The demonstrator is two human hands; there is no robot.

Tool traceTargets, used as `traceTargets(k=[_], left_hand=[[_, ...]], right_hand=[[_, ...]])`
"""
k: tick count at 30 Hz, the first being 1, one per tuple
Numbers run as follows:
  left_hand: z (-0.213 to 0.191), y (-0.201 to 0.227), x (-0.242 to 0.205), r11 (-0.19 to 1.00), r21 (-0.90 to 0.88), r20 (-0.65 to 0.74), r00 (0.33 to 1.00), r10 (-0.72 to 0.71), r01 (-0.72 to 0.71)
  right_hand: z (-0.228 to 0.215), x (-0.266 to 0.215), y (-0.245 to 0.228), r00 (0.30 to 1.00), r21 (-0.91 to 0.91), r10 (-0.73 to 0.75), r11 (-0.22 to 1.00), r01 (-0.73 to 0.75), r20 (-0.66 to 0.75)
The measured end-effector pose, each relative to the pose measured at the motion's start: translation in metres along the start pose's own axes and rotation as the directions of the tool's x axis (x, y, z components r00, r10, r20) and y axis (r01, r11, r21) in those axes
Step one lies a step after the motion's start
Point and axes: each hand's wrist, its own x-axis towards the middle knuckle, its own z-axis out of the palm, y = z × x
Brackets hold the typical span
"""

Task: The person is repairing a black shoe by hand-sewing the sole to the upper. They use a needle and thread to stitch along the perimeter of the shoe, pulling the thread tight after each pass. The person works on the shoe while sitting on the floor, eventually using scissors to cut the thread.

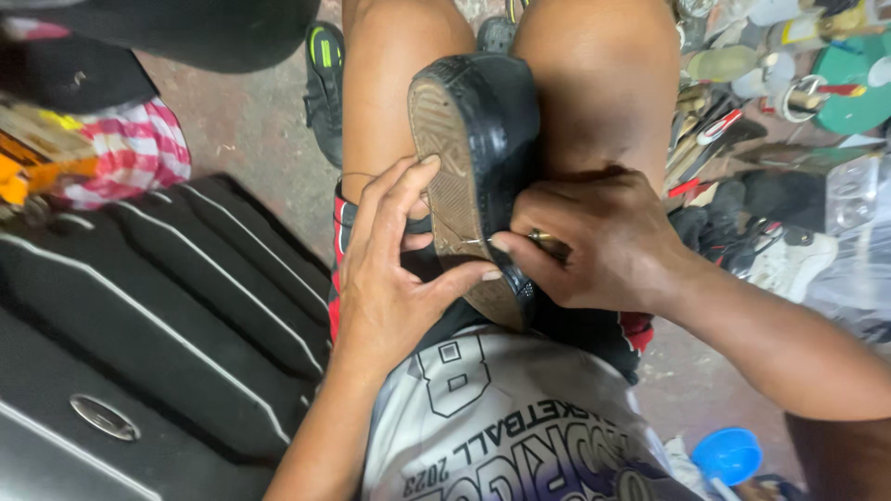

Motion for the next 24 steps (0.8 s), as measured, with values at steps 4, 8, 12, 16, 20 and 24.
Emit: traceTargets(k=[4,8,12,16,20,24], left_hand=[[-0.004,-0.004,-0.012,0.981,0.183,-0.016,0.998,-0.062,0.063],[-0.024,-0.024,-0.031,0.979,0.149,0.006,0.99,-0.144,0.141],[-0.034,-0.027,-0.029,0.955,0.28,-0.219,0.975,-0.032,0.094],[-0.02,-0.011,-0.019,0.995,0.08,-0.118,0.991,0.066,-0.057],[0.002,-0.011,-0.022,0.938,0.275,-0.015,0.974,0.226,-0.213],[0.0,-0.033,-0.031,0.988,-0.155,-0.058,0.998,0.012,-0.021]], right_hand=[[-0.01,-0.009,-0.001,0.985,0.098,0.148,0.983,-0.156,0.086],[-0.015,-0.019,0.004,0.989,0.065,0.117,0.99,-0.123,0.094],[-0.012,-0.025,0.001,0.983,0.046,0.175,0.983,-0.177,0.05],[-0.011,-0.025,0.0,0.989,0.043,0.144,0.988,-0.145,0.033],[-0.009,-0.026,-0.005,0.981,0.0,0.188,0.982,-0.188,0.035],[-0.003,-0.029,-0.006,0.995,-0.075,0.095,0.992,-0.097,-0.03]])
